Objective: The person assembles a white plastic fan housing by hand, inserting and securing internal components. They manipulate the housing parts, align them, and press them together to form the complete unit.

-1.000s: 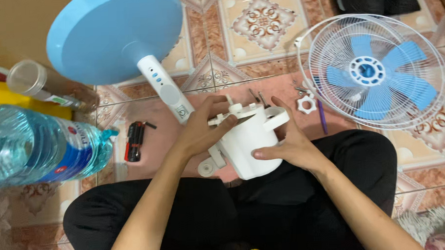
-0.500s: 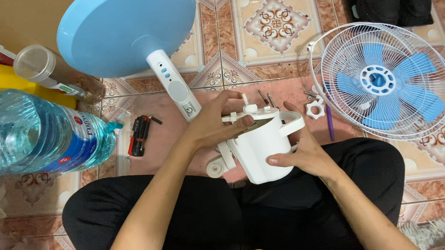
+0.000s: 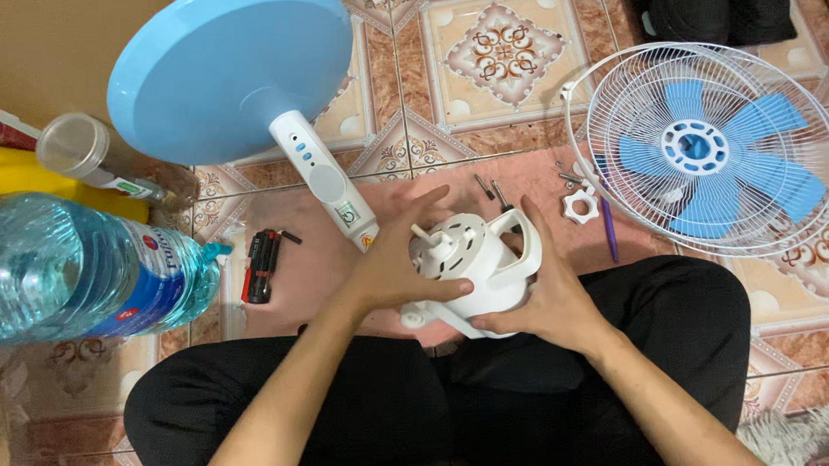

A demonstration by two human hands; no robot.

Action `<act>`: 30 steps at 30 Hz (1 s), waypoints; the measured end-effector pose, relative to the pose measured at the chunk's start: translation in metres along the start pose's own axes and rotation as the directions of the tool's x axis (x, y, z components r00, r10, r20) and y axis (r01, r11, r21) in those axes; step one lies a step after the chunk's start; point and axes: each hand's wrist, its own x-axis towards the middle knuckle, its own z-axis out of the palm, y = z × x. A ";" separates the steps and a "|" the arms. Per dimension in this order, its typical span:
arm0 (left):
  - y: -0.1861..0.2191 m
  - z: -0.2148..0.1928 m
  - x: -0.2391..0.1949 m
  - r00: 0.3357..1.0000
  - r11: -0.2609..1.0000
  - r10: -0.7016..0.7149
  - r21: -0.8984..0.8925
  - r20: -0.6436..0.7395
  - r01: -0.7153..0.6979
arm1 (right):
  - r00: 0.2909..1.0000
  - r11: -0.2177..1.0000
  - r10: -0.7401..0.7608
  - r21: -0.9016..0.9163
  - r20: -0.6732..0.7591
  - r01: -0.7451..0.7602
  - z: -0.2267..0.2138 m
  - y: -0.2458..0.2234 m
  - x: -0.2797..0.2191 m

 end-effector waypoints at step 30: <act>-0.034 0.064 -0.015 0.950 0.977 0.180 -0.069 -0.255 -0.204 | 0.997 0.995 0.045 0.089 -0.063 -0.040 0.006 0.015 -0.013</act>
